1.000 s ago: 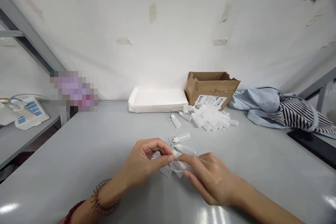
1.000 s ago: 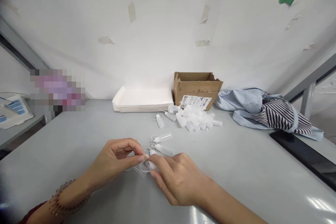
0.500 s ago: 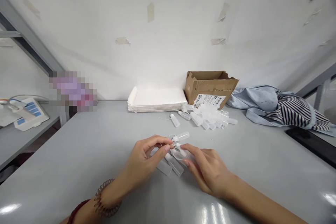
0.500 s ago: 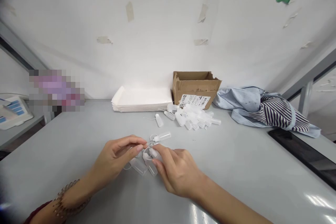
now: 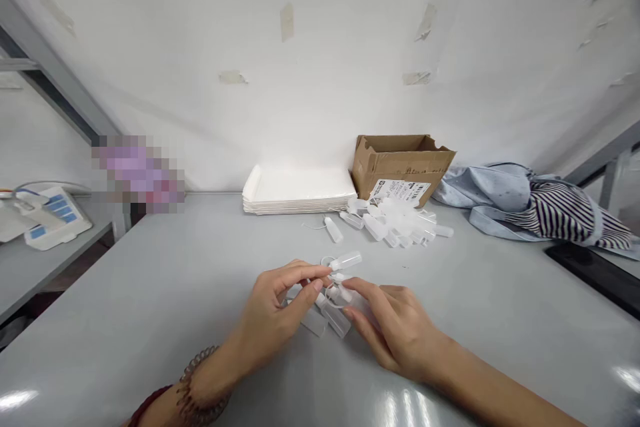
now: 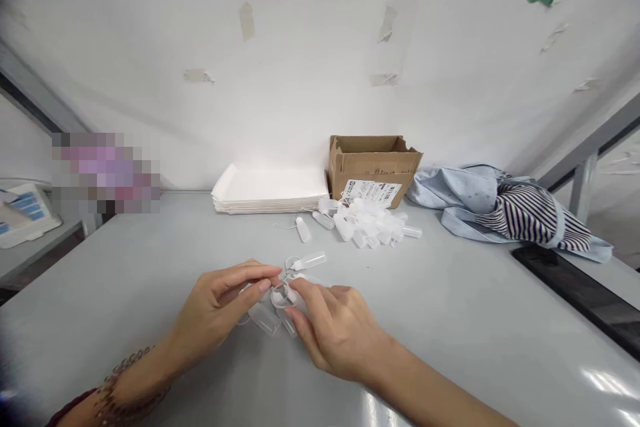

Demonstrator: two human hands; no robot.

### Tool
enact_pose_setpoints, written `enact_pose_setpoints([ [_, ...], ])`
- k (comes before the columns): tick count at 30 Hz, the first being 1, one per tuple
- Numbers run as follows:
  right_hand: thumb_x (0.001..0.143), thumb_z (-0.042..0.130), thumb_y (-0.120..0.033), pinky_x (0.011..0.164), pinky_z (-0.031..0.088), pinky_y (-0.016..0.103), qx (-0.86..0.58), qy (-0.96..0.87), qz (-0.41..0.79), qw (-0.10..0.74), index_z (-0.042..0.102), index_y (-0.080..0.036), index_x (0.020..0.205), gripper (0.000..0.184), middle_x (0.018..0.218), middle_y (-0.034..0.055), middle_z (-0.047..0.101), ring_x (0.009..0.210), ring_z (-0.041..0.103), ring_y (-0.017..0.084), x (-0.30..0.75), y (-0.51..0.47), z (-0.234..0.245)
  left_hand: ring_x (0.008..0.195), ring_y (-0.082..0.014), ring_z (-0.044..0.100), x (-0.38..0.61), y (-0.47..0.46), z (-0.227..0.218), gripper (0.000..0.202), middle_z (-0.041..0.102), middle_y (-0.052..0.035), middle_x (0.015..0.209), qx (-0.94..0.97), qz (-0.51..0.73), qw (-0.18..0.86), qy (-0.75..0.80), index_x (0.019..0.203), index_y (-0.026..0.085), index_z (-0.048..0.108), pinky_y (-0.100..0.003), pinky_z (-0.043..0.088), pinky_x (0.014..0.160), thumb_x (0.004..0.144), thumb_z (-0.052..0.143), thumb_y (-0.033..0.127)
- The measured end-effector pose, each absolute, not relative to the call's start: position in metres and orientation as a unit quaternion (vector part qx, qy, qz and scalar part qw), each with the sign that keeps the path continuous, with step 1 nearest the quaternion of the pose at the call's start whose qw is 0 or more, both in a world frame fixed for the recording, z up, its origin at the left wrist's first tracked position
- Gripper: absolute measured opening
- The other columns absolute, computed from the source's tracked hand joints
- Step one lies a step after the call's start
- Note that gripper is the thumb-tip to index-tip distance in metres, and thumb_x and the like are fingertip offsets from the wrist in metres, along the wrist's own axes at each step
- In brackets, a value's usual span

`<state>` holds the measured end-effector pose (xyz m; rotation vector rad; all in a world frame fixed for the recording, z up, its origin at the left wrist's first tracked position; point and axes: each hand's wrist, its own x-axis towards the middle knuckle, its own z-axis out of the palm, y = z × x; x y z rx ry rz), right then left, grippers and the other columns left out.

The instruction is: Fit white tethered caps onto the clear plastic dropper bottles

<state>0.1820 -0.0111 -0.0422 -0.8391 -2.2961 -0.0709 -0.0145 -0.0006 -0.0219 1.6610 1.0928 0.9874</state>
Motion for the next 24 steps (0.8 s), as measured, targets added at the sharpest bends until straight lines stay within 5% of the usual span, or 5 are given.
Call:
enact_pose_setpoints([
  [24, 0.096, 0.033, -0.019, 0.041, 0.036, 0.02, -0.336, -0.878, -0.089, 0.329, 0.047, -0.011, 0.104, 0.019, 0.057, -0.0012, 0.061, 0.04, 0.051, 0.01, 0.1813, -0.0065, -0.0476, 0.076, -0.0153, 0.058, -0.015, -0.0039, -0.0252, 0.023, 0.067, -0.0028, 0.082, 0.708, 0.398, 0.432, 0.392, 0.098, 0.018, 0.069, -0.028, 0.046, 0.073, 0.083, 0.052, 0.012],
])
